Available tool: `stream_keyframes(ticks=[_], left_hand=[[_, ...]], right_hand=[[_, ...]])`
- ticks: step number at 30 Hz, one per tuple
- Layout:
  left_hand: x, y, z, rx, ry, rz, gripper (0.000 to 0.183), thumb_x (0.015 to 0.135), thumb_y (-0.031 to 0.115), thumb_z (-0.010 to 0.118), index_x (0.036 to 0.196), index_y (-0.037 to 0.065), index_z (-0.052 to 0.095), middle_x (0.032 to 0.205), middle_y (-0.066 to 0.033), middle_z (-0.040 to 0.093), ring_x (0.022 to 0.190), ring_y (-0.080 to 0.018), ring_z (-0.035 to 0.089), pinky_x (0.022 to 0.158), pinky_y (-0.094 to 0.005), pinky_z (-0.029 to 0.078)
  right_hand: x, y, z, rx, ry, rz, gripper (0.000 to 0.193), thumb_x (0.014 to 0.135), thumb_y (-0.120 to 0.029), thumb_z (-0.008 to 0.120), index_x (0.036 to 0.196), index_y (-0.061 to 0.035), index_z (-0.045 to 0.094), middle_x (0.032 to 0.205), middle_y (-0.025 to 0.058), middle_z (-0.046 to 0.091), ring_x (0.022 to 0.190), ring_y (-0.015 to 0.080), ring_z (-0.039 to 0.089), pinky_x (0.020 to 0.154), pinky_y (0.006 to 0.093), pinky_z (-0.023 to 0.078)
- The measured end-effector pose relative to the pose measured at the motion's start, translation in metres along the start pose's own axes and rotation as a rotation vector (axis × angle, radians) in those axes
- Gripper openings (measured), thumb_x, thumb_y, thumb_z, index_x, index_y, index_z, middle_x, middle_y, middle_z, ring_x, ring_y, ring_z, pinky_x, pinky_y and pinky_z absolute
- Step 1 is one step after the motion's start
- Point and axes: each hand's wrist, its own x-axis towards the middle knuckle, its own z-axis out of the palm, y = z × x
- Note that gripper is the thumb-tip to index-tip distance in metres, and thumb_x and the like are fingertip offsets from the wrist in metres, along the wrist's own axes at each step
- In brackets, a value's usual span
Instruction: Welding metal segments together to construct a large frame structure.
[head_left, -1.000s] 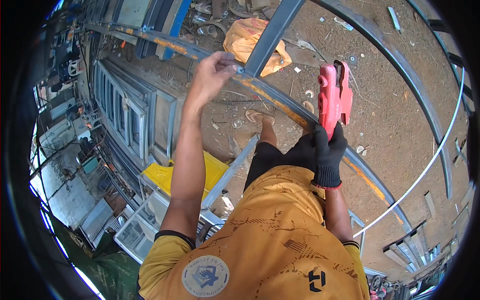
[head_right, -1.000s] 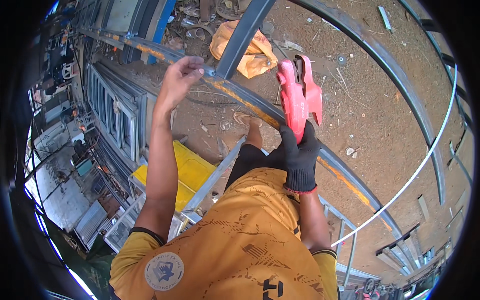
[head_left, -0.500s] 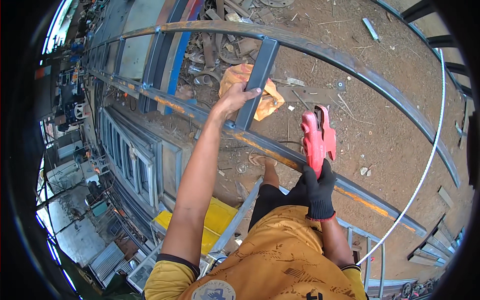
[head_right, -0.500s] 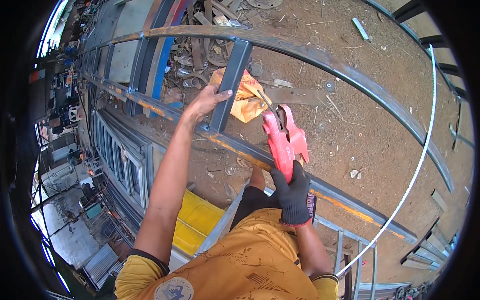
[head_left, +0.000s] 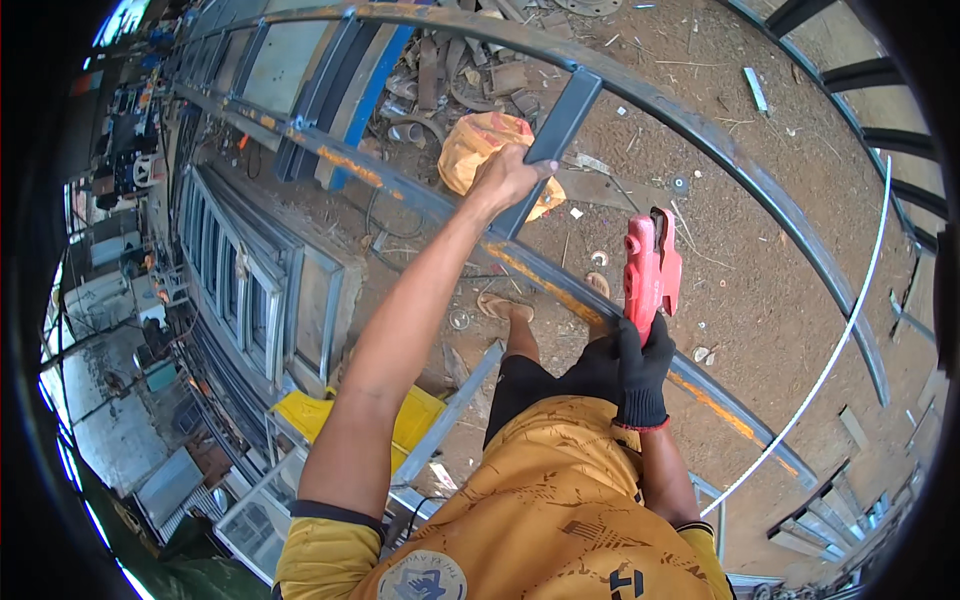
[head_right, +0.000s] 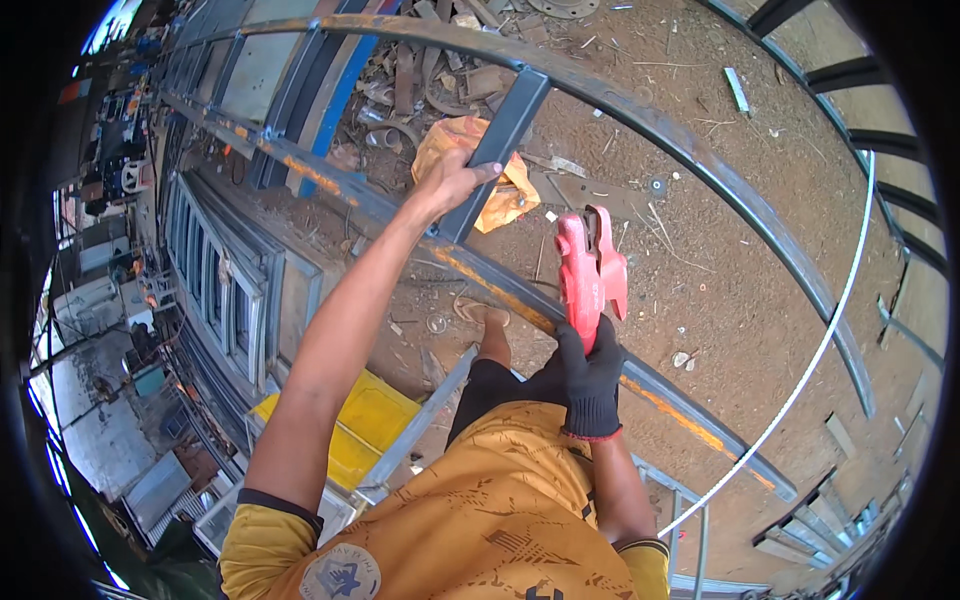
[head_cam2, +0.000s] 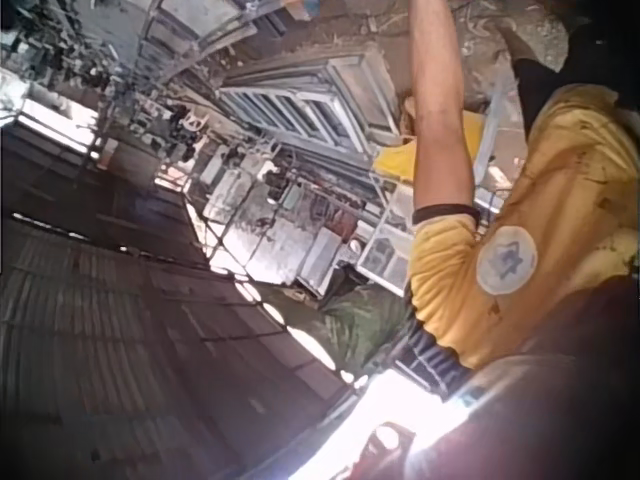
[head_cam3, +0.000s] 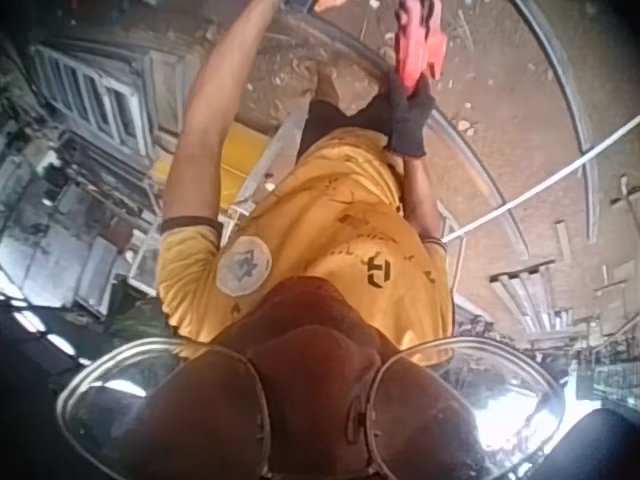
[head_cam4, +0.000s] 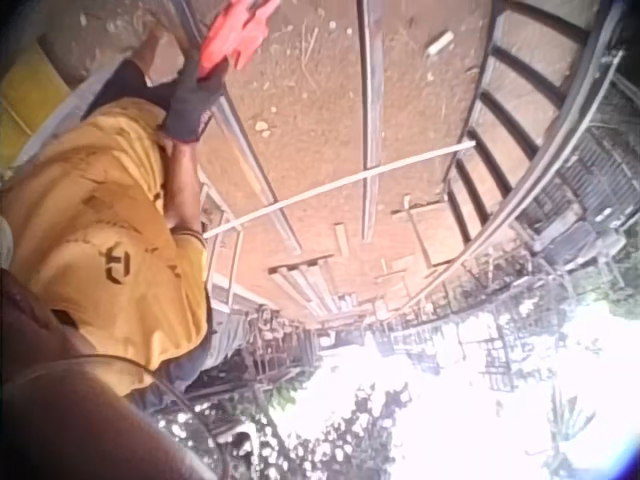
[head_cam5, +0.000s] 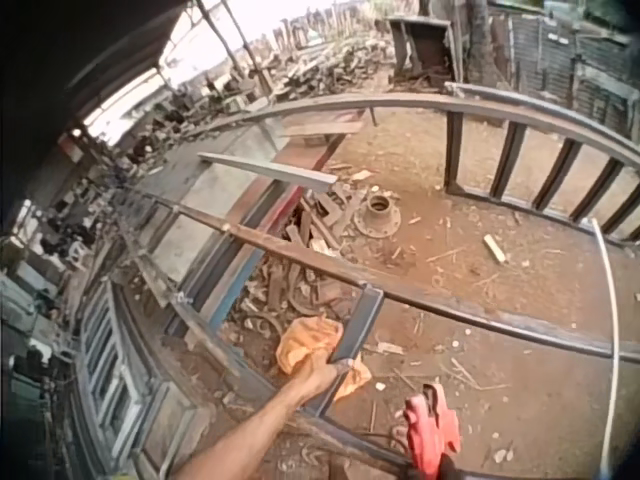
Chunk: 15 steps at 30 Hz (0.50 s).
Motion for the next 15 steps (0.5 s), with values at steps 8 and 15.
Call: stream_keyframes(ticks=[8, 15], left_hand=[[-0.080, 0.029, -0.056, -0.654, 0.315, 0.323, 0.048, 0.100, 0.035, 0.058, 0.122, -0.008, 0.061, 0.116, -0.0164, 0.069, 0.111, -0.0236, 0.065, 0.097, -0.0342, 0.048], [-0.178, 0.025, -0.070, -1.060, 0.386, 0.506, 0.040, 0.105, 0.027, 0.047, 0.125, -0.007, 0.059, 0.117, -0.0177, 0.068, 0.113, -0.0274, 0.065, 0.103, -0.0381, 0.047]], right_hand=[[0.004, -0.025, -0.001, -0.414, -0.272, -0.253, 0.034, 0.085, -0.032, 0.074, 0.101, -0.0026, 0.065, 0.066, 0.0127, 0.066, 0.057, 0.0250, 0.067, 0.056, 0.0387, 0.051], [0.002, -0.036, 0.008, -0.737, -0.371, -0.342, 0.041, 0.082, -0.039, 0.076, 0.104, -0.0053, 0.068, 0.071, 0.0181, 0.068, 0.065, 0.0335, 0.070, 0.060, 0.0392, 0.053]])
